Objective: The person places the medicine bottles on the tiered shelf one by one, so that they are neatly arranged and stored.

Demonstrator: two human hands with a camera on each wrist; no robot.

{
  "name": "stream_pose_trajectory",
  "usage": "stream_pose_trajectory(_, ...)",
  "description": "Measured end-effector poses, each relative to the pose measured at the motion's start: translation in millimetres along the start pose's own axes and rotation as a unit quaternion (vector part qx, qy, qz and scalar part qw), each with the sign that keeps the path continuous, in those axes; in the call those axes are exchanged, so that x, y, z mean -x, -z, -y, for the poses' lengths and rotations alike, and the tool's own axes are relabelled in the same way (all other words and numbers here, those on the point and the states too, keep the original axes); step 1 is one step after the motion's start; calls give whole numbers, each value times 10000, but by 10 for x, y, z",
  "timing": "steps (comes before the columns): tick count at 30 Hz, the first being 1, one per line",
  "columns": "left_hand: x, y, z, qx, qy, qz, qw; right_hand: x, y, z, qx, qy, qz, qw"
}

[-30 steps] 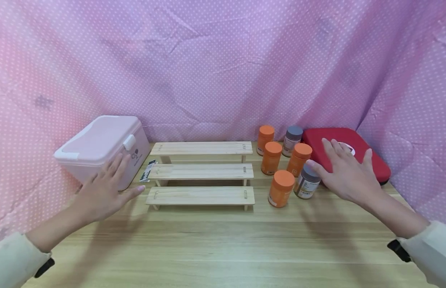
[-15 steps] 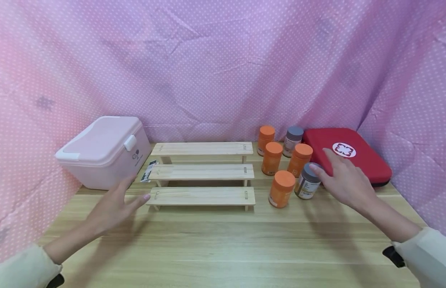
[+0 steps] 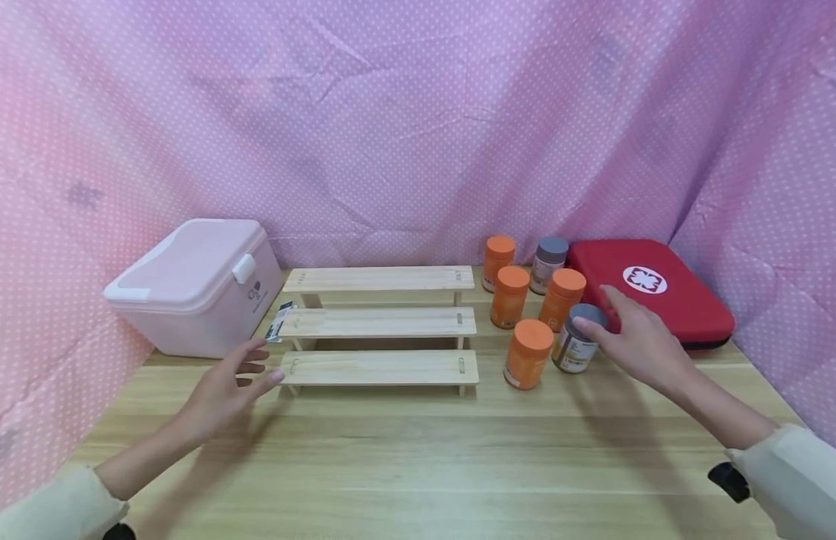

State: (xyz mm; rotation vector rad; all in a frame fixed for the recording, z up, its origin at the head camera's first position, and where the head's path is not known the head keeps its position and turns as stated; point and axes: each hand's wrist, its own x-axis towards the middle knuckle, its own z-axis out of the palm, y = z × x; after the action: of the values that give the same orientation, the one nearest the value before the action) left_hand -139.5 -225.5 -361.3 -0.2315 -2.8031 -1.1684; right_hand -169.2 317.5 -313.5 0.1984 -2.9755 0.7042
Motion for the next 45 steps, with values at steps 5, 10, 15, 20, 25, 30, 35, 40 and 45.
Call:
stream_pose_trajectory(5, 15, -85, 38, 508, 62, -34, 9987, -12, -55, -26, -98, 19, -139, 9999)
stream_pose_trajectory(10, 13, -138, 66, 927, 387, 101, 9949, -21, -126, -67, -128, 61, -98, 9999)
stream_pose_trajectory(15, 13, -176, 68, 1307, 843, 297, 9874, -7, -191, -95, -231, 7, -89, 9997)
stream_pose_trajectory(20, 15, -196, 90, 1374, 1030, 324, 9846, 13, -215, -99, -376, -98, -55, 9992)
stream_pose_trajectory(25, 21, -251, 131, 1593, 1300, 384, 9779, 17, -225, -111, -519, -68, -169, 9985)
stream_pose_trajectory(30, 28, -298, 171, 2003, 1390, 386, 9691, 28, -238, -135, -776, -44, -198, 9968)
stream_pose_trajectory(35, 18, -300, 184, 2514, 1438, 320, 9566, 27, -242, -159, -875, -9, -229, 9959)
stream_pose_trajectory(40, -6, -301, 187, 3038, 1517, 266, 9402, 7, -239, -173, -884, 6, -264, 9957)
stream_pose_trajectory(45, -18, -295, 185, 2977, 1475, 250, 9429, -6, -238, -175, -895, -28, -221, 9957)
